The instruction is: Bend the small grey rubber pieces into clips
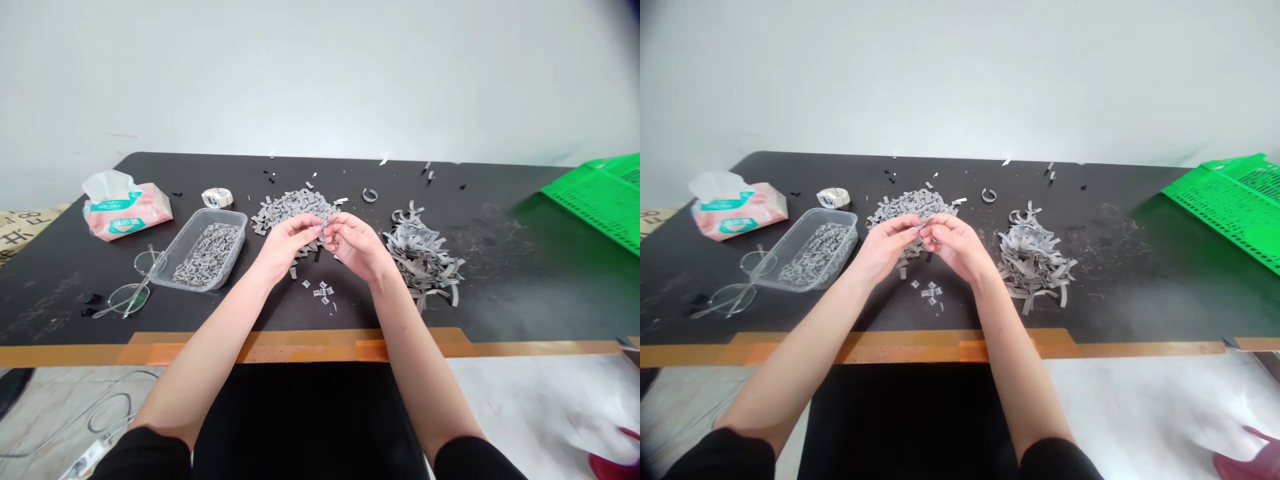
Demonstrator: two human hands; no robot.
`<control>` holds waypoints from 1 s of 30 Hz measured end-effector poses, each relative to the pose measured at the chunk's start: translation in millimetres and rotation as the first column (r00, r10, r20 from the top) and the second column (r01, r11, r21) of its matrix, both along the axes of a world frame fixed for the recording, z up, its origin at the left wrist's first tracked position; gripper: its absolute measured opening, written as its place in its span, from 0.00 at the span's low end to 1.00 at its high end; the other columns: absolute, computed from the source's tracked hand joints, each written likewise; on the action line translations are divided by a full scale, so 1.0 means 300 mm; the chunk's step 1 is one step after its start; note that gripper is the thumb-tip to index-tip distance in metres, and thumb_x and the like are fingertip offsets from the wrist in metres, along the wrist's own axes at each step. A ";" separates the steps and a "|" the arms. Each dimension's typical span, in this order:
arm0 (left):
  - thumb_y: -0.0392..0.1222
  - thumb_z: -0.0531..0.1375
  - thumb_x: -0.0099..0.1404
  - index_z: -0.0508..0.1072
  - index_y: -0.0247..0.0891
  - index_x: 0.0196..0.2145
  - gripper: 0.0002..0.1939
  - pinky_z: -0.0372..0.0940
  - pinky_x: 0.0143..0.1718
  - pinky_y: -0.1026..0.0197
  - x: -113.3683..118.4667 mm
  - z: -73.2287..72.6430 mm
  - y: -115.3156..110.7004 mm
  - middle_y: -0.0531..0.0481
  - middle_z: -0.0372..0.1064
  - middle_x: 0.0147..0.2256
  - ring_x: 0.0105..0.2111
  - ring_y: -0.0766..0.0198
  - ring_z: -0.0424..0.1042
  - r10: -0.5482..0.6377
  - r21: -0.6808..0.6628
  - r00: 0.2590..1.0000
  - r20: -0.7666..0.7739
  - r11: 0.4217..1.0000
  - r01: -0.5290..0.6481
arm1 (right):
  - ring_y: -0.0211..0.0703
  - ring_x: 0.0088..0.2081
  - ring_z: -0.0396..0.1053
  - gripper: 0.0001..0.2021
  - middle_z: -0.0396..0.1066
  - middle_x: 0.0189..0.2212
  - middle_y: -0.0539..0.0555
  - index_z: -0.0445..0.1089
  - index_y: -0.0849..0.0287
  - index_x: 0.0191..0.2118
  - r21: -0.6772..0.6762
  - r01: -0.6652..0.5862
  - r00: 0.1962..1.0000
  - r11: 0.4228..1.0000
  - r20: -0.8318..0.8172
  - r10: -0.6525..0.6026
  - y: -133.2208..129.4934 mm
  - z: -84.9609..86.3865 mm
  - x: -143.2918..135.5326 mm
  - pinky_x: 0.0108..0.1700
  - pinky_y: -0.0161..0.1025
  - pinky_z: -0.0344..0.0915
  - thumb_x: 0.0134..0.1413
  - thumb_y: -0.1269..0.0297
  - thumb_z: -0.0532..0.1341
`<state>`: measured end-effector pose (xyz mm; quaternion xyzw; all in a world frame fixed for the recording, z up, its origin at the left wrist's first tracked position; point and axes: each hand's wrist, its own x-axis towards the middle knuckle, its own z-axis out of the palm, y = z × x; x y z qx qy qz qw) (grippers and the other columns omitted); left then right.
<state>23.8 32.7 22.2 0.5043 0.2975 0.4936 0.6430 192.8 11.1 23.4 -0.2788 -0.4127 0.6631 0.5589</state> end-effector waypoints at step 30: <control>0.38 0.57 0.71 0.80 0.39 0.46 0.13 0.66 0.55 0.53 0.010 -0.005 -0.036 0.44 0.77 0.47 0.48 0.56 0.74 0.411 0.623 0.786 -0.463 0.781 -0.041 | 0.34 0.30 0.69 0.13 0.73 0.27 0.49 0.76 0.60 0.31 -0.191 0.116 0.993 0.975 -0.009 -0.120 0.005 -0.022 -0.041 0.29 0.31 0.66 0.39 0.64 0.77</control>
